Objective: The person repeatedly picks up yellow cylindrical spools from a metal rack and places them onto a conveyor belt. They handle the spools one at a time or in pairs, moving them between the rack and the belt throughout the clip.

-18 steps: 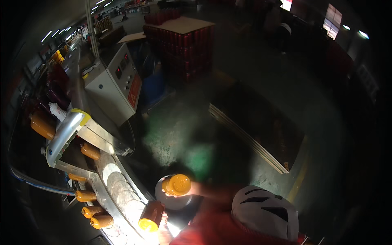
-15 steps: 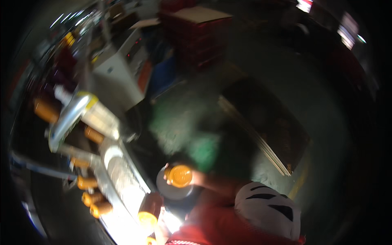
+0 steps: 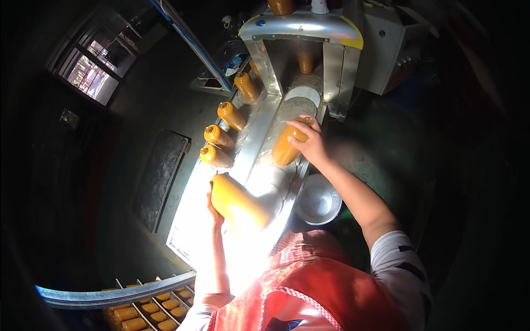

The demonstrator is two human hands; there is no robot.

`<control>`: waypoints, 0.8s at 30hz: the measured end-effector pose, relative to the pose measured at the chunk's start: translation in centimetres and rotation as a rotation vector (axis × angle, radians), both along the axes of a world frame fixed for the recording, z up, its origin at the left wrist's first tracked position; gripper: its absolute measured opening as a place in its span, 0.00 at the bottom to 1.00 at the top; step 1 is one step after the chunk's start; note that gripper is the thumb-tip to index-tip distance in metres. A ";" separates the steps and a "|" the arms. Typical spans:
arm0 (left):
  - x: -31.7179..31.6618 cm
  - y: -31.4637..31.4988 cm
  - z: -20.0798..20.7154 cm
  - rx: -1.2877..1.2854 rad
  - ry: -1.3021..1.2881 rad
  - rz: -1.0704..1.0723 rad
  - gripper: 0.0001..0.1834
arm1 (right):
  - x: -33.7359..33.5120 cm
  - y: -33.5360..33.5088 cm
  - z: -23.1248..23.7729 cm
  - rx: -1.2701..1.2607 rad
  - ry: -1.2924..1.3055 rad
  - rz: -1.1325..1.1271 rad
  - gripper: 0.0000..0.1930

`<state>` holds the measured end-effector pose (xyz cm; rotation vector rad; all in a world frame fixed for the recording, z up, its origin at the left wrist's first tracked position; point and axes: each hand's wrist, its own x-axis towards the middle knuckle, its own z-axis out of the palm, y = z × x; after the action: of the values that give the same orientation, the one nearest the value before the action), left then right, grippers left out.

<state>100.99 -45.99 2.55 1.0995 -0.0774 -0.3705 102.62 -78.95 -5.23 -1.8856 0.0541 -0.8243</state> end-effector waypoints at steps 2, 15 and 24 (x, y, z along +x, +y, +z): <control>2.1 -0.9 0.7 0.528 -0.366 0.121 0.23 | 3.6 2.2 -1.1 0.034 0.155 0.068 0.23; 17.2 -11.9 -14.8 1.289 -0.833 -0.241 0.18 | 7.4 0.8 -5.2 0.094 0.293 0.127 0.20; 14.4 -20.4 -10.1 1.345 -0.984 -0.480 0.16 | -33.7 -6.9 -17.8 0.661 0.479 -0.390 0.26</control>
<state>115.38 -66.41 -7.53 2.5363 -1.1049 -0.2446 68.92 -85.89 -23.08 -1.4037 0.9036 -0.4938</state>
